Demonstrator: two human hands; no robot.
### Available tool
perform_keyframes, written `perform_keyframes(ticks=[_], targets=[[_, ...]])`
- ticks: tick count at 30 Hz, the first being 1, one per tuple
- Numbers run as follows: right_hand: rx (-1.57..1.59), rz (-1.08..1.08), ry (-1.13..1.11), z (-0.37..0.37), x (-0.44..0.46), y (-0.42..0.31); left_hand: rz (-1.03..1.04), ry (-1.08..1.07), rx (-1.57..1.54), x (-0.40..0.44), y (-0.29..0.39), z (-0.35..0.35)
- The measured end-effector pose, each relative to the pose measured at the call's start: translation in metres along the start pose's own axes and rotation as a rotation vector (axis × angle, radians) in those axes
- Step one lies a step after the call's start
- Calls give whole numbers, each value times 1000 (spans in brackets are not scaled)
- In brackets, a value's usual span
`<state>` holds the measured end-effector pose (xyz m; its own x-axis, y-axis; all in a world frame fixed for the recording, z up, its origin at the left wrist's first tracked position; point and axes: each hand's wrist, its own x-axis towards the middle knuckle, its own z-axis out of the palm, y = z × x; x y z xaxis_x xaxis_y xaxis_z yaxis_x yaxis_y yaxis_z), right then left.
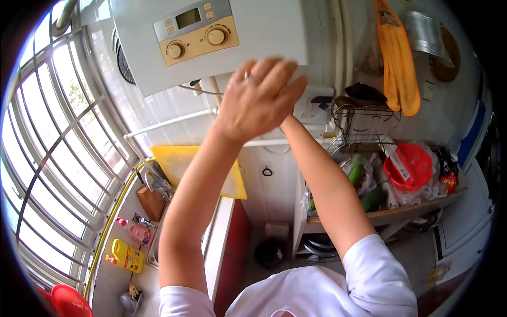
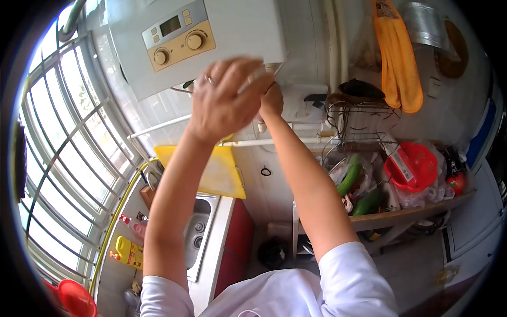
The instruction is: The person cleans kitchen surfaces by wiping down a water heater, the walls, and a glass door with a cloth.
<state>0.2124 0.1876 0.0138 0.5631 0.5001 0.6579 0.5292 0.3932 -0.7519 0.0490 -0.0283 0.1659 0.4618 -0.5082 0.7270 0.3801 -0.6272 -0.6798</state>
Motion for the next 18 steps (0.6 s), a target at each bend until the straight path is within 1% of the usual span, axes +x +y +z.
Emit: perform_keyframes(ticks=[2,4,5,6,7,8,10,11,12,14,16,17,18], targets=[[89,139,-169,3,-15,12,-157,-207,-64,-38,15,-7],[230,242,-337,-6,-35,12,-426,-382,-187,-82,25,-4],[326,281,-421,-13,-47,7,-429,-379,-191,-105,27,0],[483,280,-509,-29,-66,-14,-575,-375,-274,-129,29,5],[638,470,-574,-37,-75,-28,-718,-370,-357,-148,32,10],[683,574,-548,-41,-87,-44,-720,-369,-360,-163,38,14],[807,679,-625,-50,-103,-61,-814,-312,-364,-186,52,20],[854,704,-682,-57,-111,-71,-816,-391,-380,-196,59,22],[886,772,-700,-58,-117,-71,-866,-372,-452,-201,69,27],[934,758,-671,-65,-129,-69,-908,-292,-503,-209,85,37],[1038,781,-645,-76,-133,-65,-828,-283,-384,-211,90,41],[1012,723,-746,-80,-129,-51,-848,-240,-410,-214,94,46],[982,663,-848,-87,-124,-40,-893,-249,-462,-215,97,50]])
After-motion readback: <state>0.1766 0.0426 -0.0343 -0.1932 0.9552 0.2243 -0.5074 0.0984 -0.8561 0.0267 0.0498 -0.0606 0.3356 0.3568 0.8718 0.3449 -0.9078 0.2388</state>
